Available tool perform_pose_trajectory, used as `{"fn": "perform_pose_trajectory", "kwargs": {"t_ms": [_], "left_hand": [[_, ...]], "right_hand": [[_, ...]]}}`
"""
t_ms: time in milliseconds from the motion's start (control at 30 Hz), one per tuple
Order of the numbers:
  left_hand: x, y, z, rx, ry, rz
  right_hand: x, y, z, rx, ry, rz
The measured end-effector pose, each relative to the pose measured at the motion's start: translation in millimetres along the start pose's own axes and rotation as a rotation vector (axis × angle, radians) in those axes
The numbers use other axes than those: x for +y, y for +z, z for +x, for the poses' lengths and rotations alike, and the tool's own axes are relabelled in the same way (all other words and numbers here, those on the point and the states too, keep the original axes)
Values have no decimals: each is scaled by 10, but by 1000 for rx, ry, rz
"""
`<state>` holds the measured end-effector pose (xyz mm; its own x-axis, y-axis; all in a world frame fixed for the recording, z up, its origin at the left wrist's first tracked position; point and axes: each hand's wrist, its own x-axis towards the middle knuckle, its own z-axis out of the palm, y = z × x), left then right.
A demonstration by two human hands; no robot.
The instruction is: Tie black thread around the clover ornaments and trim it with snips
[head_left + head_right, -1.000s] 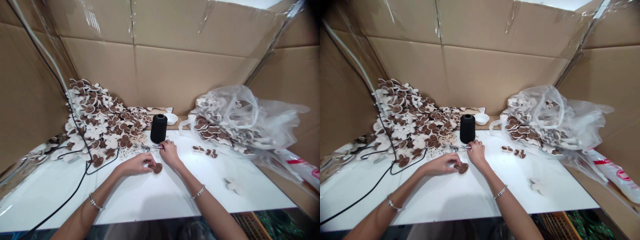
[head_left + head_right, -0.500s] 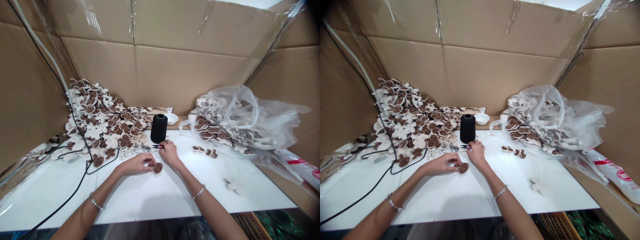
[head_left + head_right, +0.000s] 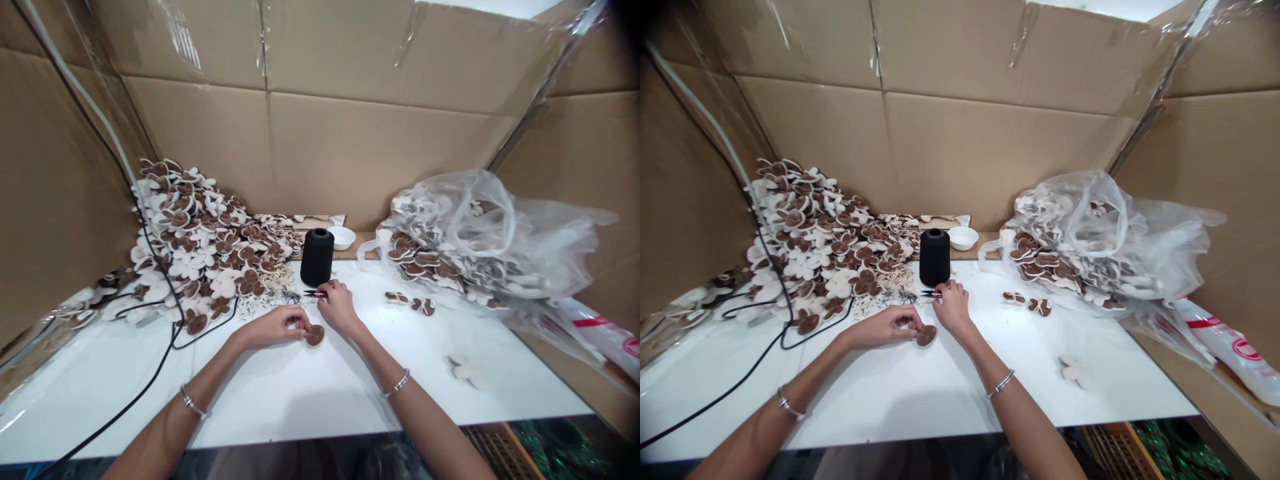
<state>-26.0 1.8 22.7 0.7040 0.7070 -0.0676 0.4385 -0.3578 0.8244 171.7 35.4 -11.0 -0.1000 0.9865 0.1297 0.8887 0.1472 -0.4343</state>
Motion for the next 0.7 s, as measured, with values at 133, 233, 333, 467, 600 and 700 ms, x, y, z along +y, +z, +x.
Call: {"fn": "perform_pose_trajectory", "kwargs": {"t_ms": [133,233,333,467,600,700], "left_hand": [[9,-1,-5,4,-4,9],[15,-2,-3,8,-3,19],[20,-1,1,5,0,24],[21,1,1,4,3,30],[15,3,0,7,5,27],[9,5,2,8,2,28]], "right_hand": [[0,1,0,-6,-1,-9],[-2,-4,-3,-6,-6,-11],[-4,-12,-3,-19,-2,-19],[-6,-12,-2,-22,0,-29],[-7,-7,-3,-8,-5,-24],[-7,-6,-2,-5,-6,-24]]}}
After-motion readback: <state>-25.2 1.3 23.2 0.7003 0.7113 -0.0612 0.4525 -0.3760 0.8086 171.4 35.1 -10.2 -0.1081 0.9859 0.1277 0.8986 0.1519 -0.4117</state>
